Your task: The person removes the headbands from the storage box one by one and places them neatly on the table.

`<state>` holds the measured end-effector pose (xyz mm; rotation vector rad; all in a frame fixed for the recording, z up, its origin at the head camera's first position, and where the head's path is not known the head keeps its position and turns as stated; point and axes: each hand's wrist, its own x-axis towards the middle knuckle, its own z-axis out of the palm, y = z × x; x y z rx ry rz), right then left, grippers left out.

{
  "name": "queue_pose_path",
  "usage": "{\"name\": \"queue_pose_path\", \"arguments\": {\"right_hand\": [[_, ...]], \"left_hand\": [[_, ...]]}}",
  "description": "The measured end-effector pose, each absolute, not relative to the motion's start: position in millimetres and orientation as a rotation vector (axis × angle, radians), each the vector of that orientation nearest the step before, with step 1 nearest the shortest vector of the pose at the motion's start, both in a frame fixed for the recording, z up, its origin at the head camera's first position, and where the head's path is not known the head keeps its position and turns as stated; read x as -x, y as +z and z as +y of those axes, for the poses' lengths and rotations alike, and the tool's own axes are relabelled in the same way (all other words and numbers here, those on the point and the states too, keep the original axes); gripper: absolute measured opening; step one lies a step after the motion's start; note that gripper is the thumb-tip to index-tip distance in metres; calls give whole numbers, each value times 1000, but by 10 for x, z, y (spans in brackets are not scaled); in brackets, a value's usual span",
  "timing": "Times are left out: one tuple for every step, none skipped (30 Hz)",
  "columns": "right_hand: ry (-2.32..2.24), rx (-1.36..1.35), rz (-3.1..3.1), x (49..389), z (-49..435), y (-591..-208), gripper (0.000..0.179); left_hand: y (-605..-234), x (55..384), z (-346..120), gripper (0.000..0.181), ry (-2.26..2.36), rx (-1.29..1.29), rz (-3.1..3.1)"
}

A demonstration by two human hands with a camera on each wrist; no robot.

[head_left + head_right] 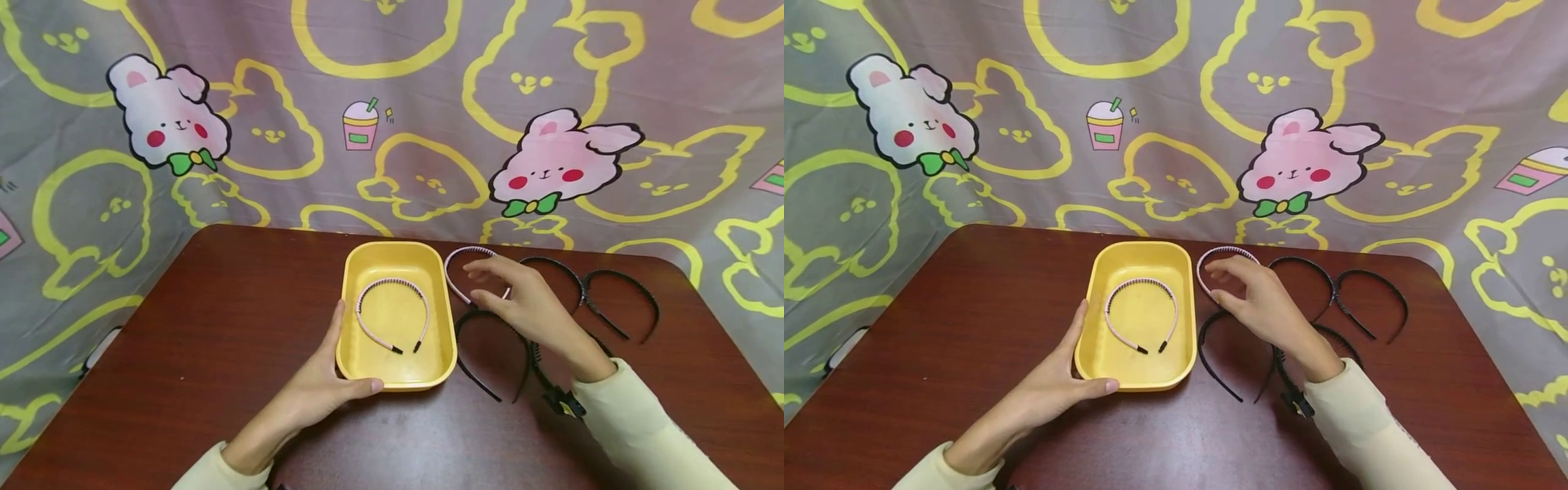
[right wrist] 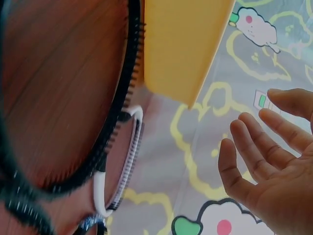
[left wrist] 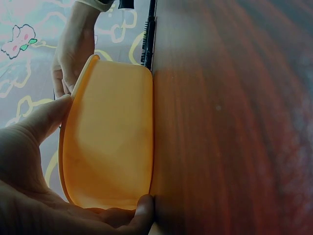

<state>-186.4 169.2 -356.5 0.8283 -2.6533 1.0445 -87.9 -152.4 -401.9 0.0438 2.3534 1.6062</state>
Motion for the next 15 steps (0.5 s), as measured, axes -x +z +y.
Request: {"name": "queue_pose_path", "arguments": {"right_hand": [[1057, -830, -2657, 1870, 1662, -3567, 34], [1068, -830, -2661, 1879, 1632, -3572, 35], [1082, -835, -2662, 1887, 1603, -3575, 34], [1093, -841, -2661, 1897, 1572, -3578, 34], [1108, -847, -2660, 1905, 1543, -3581, 34], [1122, -856, -2656, 1914, 1515, -3583, 34], [1131, -865, -2651, 1924, 1486, -3586, 34], [1147, -877, -2644, 1937, 1462, -3591, 34], [1162, -889, -2636, 1946, 1436, -3594, 34], [1171, -898, -2630, 1953, 1413, -3599, 34], [1178, -906, -2624, 1961, 1392, -3606, 34], [1179, -917, -2617, 1968, 1373, -3614, 34], [1180, -929, -2610, 1976, 1354, -3623, 33], [1175, -938, -2606, 1982, 1339, -3630, 33], [1169, -949, -2602, 1986, 1320, -3638, 32]], "left_hand": [[-4019, 878, -1525, 137, 1608, -45, 2354], [-4018, 878, -1526, 137, 1608, -47, 2354], [-4017, 878, -1527, 137, 1606, -48, 2355], [-4015, 876, -1527, 137, 1603, -47, 2357], [-4013, 874, -1528, 137, 1599, -46, 2360], [-4012, 873, -1528, 136, 1600, -45, 2359], [-4011, 871, -1528, 136, 1598, -43, 2360], [-4010, 869, -1528, 136, 1598, -42, 2361], [-4008, 867, -1528, 136, 1596, -40, 2363], [-4007, 866, -1528, 136, 1597, -39, 2364], [-4006, 866, -1527, 136, 1600, -39, 2362], [-4006, 865, -1527, 136, 1599, -39, 2362], [-4006, 863, -1526, 136, 1599, -39, 2363], [-4009, 863, -1524, 136, 1601, -42, 2362], [-4012, 861, -1524, 136, 1602, -42, 2360]]}}
